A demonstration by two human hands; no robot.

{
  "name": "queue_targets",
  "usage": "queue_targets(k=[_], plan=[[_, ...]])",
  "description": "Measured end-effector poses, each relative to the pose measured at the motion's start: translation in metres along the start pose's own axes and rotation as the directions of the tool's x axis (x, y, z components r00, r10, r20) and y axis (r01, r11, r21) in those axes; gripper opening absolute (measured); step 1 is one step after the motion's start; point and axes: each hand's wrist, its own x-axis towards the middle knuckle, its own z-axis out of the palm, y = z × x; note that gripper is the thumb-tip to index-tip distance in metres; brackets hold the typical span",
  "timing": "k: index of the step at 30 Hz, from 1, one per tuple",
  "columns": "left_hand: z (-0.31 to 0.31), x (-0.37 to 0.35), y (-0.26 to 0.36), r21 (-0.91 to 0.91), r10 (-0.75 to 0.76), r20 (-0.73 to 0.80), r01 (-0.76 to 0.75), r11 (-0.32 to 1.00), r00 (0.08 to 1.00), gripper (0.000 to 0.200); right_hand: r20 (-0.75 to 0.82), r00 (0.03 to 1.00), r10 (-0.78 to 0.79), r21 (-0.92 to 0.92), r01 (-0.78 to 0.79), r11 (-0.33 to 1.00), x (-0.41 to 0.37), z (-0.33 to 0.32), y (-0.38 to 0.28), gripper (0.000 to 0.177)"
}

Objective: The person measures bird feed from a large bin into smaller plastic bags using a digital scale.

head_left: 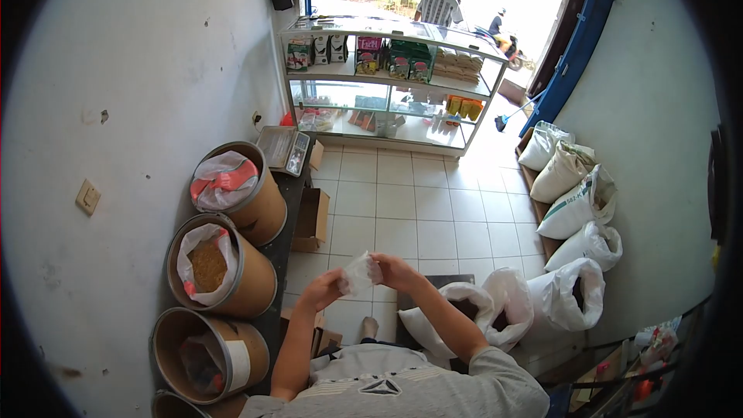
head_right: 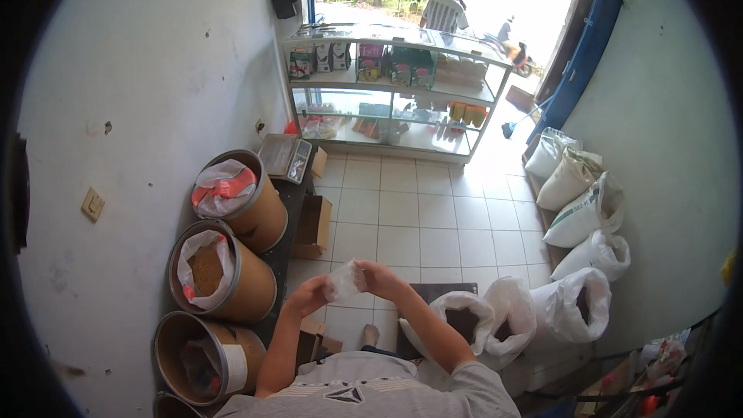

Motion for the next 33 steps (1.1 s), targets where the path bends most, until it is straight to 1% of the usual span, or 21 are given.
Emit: queue_targets(k=[1,2,3,5,6,8,9,11,13,15,16,17,18,20,24,26,27,29,30,32,33], plan=[[0.007,0.008,0.006,-0.191,0.142,-0.036,-0.146,0.971,0.989,0.03,0.076,0.994,0.084,-0.108,-0.076,0.991,0.002,-0.016,-0.007,0.025],[0.012,0.015,0.009,-0.369,0.267,-0.101,-0.285,0.884,0.958,0.03,0.141,0.974,0.177,-0.218,-0.144,0.965,0.004,-0.032,-0.011,0.025],[0.014,0.023,0.01,-0.371,0.262,-0.103,-0.282,0.885,0.959,0.03,0.139,0.974,0.178,-0.213,-0.146,0.966,0.001,-0.031,-0.016,0.025],[0.017,0.038,0.01,-0.442,0.273,-0.042,-0.262,0.858,0.961,0.032,0.05,0.98,0.193,-0.337,-0.166,0.927,-0.009,-0.014,-0.028,0.026],[0.022,0.043,0.013,-0.441,0.271,-0.041,-0.261,0.859,0.962,0.032,0.05,0.98,0.191,-0.336,-0.164,0.928,-0.01,-0.013,-0.032,0.026],[0.031,0.048,0.015,-0.422,0.258,-0.052,-0.255,0.87,0.965,0.032,0.067,0.997,0.044,-0.074,-0.039,0.997,-0.011,-0.014,-0.038,0.026],[0.028,0.05,0.015,-0.422,0.255,-0.054,-0.254,0.87,0.965,0.032,0.067,0.997,0.045,-0.07,-0.041,0.997,-0.01,-0.015,-0.042,0.026],[0.018,0.053,0.016,-0.294,0.2,0.011,-0.188,0.937,0.98,0.032,0.028,0.989,-0.144,0.206,0.136,0.969,-0.006,-0.015,-0.054,0.027],[0.03,0.055,0.021,-0.331,0.236,-0.014,-0.227,0.916,0.972,0.03,0.012,0.989,-0.147,0.205,0.141,0.969,0.002,-0.024,-0.057,0.028],[0.029,0.062,0.029,-0.366,0.27,-0.04,-0.265,0.892,0.962,0.027,0.043,0.997,-0.066,0.057,0.064,0.996,0.01,-0.033,-0.057,0.026],[0.021,0.068,0.032,-0.442,0.339,-0.097,-0.346,0.827,0.936,0.025,0.041,0.997,-0.063,0.059,0.061,0.996,0.013,-0.035,-0.056,0.026],[0.013,0.071,0.034,-0.51,0.4,-0.16,-0.422,0.75,0.903,0.022,0.025,1.0,0.002,-0.075,0.0,0.997,0.017,-0.035,-0.053,0.025],[0.011,0.072,0.039,-0.511,0.397,-0.162,-0.422,0.749,0.903,0.022,0.001,0.998,0.063,-0.208,-0.062,0.976,0.021,-0.034,-0.051,0.025],[0.005,0.074,0.052,-0.422,0.374,-0.235,-0.441,0.792,0.897,0.018,-0.001,0.998,0.062,-0.206,-0.061,0.977,0.035,-0.036,-0.051,0.024],[-0.009,0.073,0.073,-0.416,0.388,-0.292,-0.481,0.772,0.874,0.018,0.047,0.996,0.075,-0.253,-0.061,0.965,0.066,-0.027,-0.063,0.024],[-0.029,0.073,0.081,-0.493,0.402,-0.215,-0.454,0.743,0.89,0.02,0.039,0.997,0.06,-0.227,-0.049,0.973,0.085,-0.015,-0.069,0.024],[-0.032,0.069,0.087,-0.495,0.407,-0.223,-0.463,0.736,0.886,0.02,0.029,0.999,0.037,-0.199,-0.031,0.98,0.094,-0.006,-0.074,0.024],[-0.036,0.057,0.102,-0.404,0.27,0.01,-0.244,0.882,0.963,0.024,0.04,0.998,0.043,-0.165,-0.036,0.986,0.108,0.022,-0.088,0.024],[-0.041,0.054,0.105,-0.41,0.28,-0.004,-0.257,0.875,0.96,0.024,0.045,0.998,0.04,-0.123,-0.034,0.992,0.117,0.032,-0.092,0.024],[-0.051,0.049,0.111,-0.146,0.174,-0.156,-0.197,0.97,0.972,0.03,0.081,0.992,0.094,-0.128,-0.083,0.988,0.145,0.038,-0.093,0.024],[-0.052,0.044,0.119,-0.152,0.182,-0.171,-0.209,0.966,0.968,0.03,0.109,0.986,0.129,-0.128,-0.115,0.985,0.16,0.039,-0.093,0.024]])
